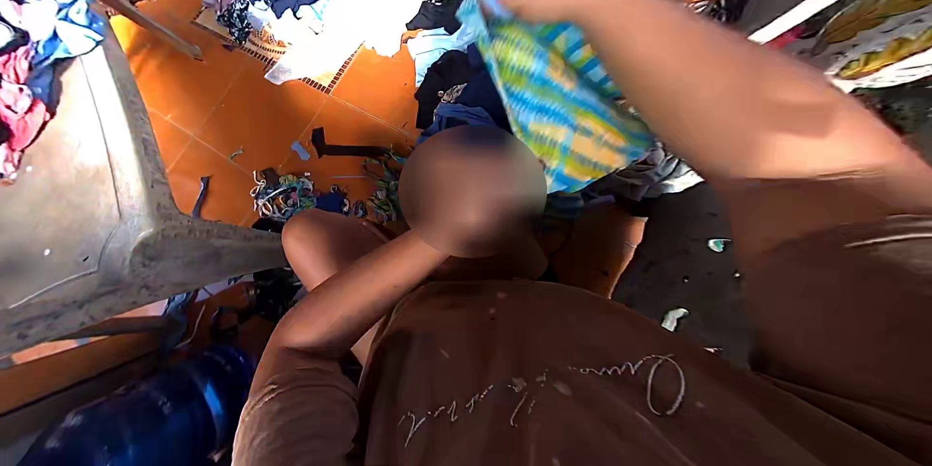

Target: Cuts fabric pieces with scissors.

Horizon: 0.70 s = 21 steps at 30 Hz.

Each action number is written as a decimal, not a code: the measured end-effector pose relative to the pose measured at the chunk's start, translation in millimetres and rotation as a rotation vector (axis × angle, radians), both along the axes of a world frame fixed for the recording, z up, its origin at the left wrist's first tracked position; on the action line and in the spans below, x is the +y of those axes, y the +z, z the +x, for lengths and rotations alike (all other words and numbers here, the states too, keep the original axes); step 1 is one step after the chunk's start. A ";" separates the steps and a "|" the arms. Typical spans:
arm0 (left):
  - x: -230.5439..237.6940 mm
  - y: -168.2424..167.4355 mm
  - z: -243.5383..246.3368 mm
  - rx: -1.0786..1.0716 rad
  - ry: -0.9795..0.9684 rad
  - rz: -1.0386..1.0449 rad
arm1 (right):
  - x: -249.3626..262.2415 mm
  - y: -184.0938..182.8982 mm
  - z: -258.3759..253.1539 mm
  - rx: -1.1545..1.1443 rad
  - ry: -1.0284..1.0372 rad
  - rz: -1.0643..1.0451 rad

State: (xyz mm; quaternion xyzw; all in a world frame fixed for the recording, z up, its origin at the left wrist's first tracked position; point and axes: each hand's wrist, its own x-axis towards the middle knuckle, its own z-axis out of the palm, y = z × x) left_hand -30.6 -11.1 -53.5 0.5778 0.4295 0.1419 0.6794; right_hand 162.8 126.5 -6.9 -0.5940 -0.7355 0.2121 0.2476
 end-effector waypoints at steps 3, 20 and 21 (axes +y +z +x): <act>-16.9 -65.0 -35.0 0.147 0.034 -0.194 | -5.5 -85.6 -46.7 0.084 0.115 -0.279; -10.3 -93.9 -45.6 -0.068 0.283 -0.397 | 16.3 -105.1 -83.1 0.118 0.156 -0.314; -11.0 -95.1 -46.9 -0.080 0.285 -0.404 | 8.9 -106.9 -67.9 0.226 0.067 -0.321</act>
